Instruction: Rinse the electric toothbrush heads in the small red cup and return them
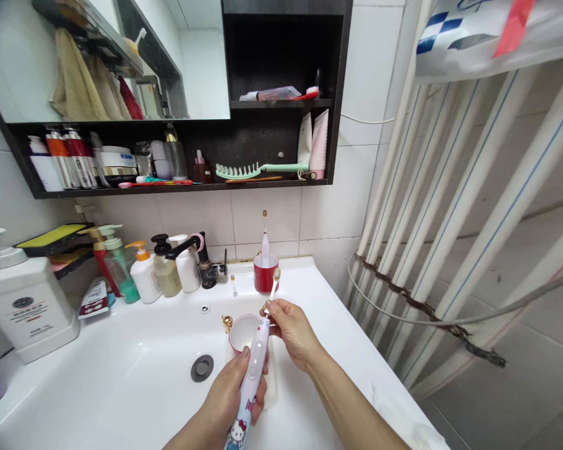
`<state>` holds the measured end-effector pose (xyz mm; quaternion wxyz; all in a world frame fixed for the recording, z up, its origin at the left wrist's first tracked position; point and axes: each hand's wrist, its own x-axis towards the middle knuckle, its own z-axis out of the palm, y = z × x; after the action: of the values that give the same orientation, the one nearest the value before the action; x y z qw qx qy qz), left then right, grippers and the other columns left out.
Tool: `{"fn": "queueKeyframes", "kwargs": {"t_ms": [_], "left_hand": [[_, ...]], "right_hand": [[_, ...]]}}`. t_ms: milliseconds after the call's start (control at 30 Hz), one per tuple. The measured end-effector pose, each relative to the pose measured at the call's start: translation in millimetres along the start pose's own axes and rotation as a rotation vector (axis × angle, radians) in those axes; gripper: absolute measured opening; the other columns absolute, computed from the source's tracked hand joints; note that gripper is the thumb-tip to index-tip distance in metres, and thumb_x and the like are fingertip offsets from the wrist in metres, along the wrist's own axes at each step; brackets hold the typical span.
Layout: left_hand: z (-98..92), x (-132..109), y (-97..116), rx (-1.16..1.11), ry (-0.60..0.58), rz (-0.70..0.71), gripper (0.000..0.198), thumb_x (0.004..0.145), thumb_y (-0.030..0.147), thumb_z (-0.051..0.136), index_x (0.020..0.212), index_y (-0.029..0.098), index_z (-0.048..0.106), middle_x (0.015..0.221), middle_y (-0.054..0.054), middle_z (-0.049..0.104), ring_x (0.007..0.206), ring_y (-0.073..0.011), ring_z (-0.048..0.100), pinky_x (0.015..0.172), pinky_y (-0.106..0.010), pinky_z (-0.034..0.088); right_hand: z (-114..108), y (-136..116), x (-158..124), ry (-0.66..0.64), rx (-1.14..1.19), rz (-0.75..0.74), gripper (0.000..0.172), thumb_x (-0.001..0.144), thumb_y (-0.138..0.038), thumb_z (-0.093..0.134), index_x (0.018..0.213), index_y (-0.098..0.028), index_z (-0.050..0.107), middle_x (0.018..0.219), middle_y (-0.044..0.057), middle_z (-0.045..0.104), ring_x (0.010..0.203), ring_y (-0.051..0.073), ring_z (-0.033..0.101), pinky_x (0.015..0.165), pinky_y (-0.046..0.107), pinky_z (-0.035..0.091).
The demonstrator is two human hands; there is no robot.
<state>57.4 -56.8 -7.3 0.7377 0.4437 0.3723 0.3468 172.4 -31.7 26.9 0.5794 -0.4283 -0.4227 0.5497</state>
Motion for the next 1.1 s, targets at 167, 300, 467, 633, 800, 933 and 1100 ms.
{"fn": "queueKeyframes", "kwargs": {"t_ms": [167, 300, 467, 633, 800, 933, 1100], "left_hand": [[0.5, -0.7, 1.2, 0.005, 0.003, 0.007, 0.059, 0.053, 0.067, 0.021, 0.070, 0.013, 0.040, 0.039, 0.004, 0.042, 0.028, -0.0062, 0.036, 0.032, -0.020, 0.024], [0.1, 0.0, 0.5, -0.002, 0.002, -0.001, 0.061, 0.054, 0.067, 0.020, 0.073, 0.013, 0.041, 0.040, 0.004, 0.042, 0.028, -0.0061, 0.035, 0.032, -0.020, 0.023], [0.3, -0.8, 1.2, -0.013, 0.005, 0.007, 0.061, 0.053, 0.067, 0.021, 0.072, 0.013, 0.042, 0.040, 0.005, 0.041, 0.027, -0.0059, 0.034, 0.032, -0.020, 0.023], [1.0, -1.7, 2.1, -0.013, 0.007, 0.013, 0.063, 0.053, 0.067, 0.020, 0.075, 0.012, 0.042, 0.040, 0.005, 0.041, 0.027, -0.0060, 0.034, 0.033, -0.021, 0.023], [0.5, -1.5, 0.8, -0.026, -0.007, 0.021, 0.059, 0.054, 0.066, 0.022, 0.071, 0.013, 0.041, 0.040, 0.004, 0.041, 0.027, -0.0059, 0.034, 0.032, -0.020, 0.023], [0.5, -2.2, 1.5, -0.033, -0.011, 0.017, 0.059, 0.054, 0.066, 0.022, 0.070, 0.013, 0.041, 0.040, 0.004, 0.041, 0.027, -0.0056, 0.034, 0.032, -0.020, 0.023], [0.9, -2.5, 2.3, -0.033, -0.017, 0.014, 0.057, 0.055, 0.065, 0.021, 0.069, 0.014, 0.041, 0.041, 0.004, 0.041, 0.028, -0.0052, 0.034, 0.033, -0.020, 0.023]], "right_hand": [[1.3, 0.6, -0.5, -0.019, -0.004, -0.012, 0.022, 0.062, -0.035, 0.049, 0.059, -0.014, 0.051, 0.056, -0.002, 0.045, 0.049, 0.005, 0.040, 0.051, 0.021, 0.033], [1.9, 1.8, -0.6, -0.022, -0.003, -0.006, 0.022, 0.062, -0.035, 0.049, 0.058, -0.014, 0.051, 0.053, -0.003, 0.045, 0.047, 0.005, 0.039, 0.051, 0.021, 0.033], [2.6, 0.5, -0.5, -0.026, -0.006, 0.001, 0.022, 0.061, -0.035, 0.050, 0.058, -0.014, 0.051, 0.051, -0.003, 0.045, 0.047, 0.005, 0.040, 0.051, 0.021, 0.033], [3.7, -1.6, -0.8, -0.030, -0.007, 0.006, 0.021, 0.061, -0.034, 0.050, 0.057, -0.013, 0.050, 0.051, -0.003, 0.046, 0.047, 0.005, 0.040, 0.051, 0.021, 0.033], [3.9, -1.5, -1.0, -0.029, -0.031, -0.009, 0.021, 0.061, -0.034, 0.050, 0.057, -0.014, 0.050, 0.051, -0.003, 0.045, 0.047, 0.005, 0.040, 0.052, 0.021, 0.033], [3.2, -1.0, -2.1, -0.037, -0.059, -0.011, 0.020, 0.062, -0.034, 0.049, 0.057, -0.014, 0.049, 0.052, -0.004, 0.044, 0.047, 0.005, 0.040, 0.053, 0.022, 0.033], [2.7, -1.0, -3.3, -0.047, -0.086, -0.012, 0.020, 0.063, -0.034, 0.048, 0.057, -0.014, 0.047, 0.052, -0.004, 0.044, 0.047, 0.005, 0.040, 0.052, 0.022, 0.033]]}}
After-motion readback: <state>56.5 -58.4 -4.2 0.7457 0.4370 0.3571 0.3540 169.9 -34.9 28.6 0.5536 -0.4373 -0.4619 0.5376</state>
